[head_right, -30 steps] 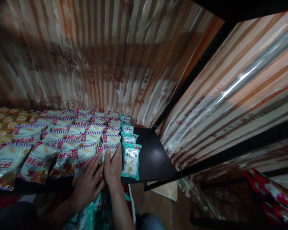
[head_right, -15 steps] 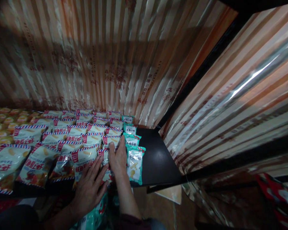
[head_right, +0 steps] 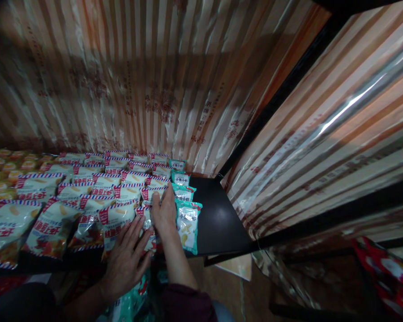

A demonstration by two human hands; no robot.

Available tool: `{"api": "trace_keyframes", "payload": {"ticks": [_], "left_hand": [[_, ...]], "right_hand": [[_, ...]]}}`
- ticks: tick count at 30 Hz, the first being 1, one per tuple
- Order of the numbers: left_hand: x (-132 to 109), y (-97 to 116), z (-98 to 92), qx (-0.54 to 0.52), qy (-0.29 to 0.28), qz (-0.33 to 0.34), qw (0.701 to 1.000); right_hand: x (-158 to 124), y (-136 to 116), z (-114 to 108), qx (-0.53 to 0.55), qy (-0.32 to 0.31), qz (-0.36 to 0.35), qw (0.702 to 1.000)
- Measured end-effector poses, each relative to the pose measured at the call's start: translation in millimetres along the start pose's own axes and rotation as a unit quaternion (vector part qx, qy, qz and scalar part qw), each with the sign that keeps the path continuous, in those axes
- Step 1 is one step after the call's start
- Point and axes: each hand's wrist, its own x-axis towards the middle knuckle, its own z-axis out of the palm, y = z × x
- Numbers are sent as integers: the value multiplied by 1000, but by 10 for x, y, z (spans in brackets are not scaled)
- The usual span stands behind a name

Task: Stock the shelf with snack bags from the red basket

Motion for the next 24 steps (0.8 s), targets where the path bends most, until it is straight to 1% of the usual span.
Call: {"api": "trace_keyframes", "payload": {"ticks": [3, 6, 8, 11, 14, 18, 24], "left_hand": [[-2, -14, 13, 5, -5, -1, 1000], [-8, -16, 9, 8, -11, -2, 1000], [-12, -11, 5, 7, -9, -3, 1000], [-16, -5, 4, 7, -6, -1, 1000], [-16, -9, 8, 7, -11, -3, 1000], [-10, -12, 15, -3, -8, -7, 1000], [9, -1, 7, -2, -5, -10, 1000]], "right_hand": [[47, 22, 10, -5, -12, 2, 1000], [64, 48, 16, -5, -10, 0, 1000], [74, 52, 16, -8, -6, 5, 1000], [118, 37, 9, -17, -19, 4, 1000], [197, 16, -4, -19, -34, -7, 999], [316, -16, -19, -23, -40, 1, 999], [503, -81, -6, -60, -50, -8, 997]]}}
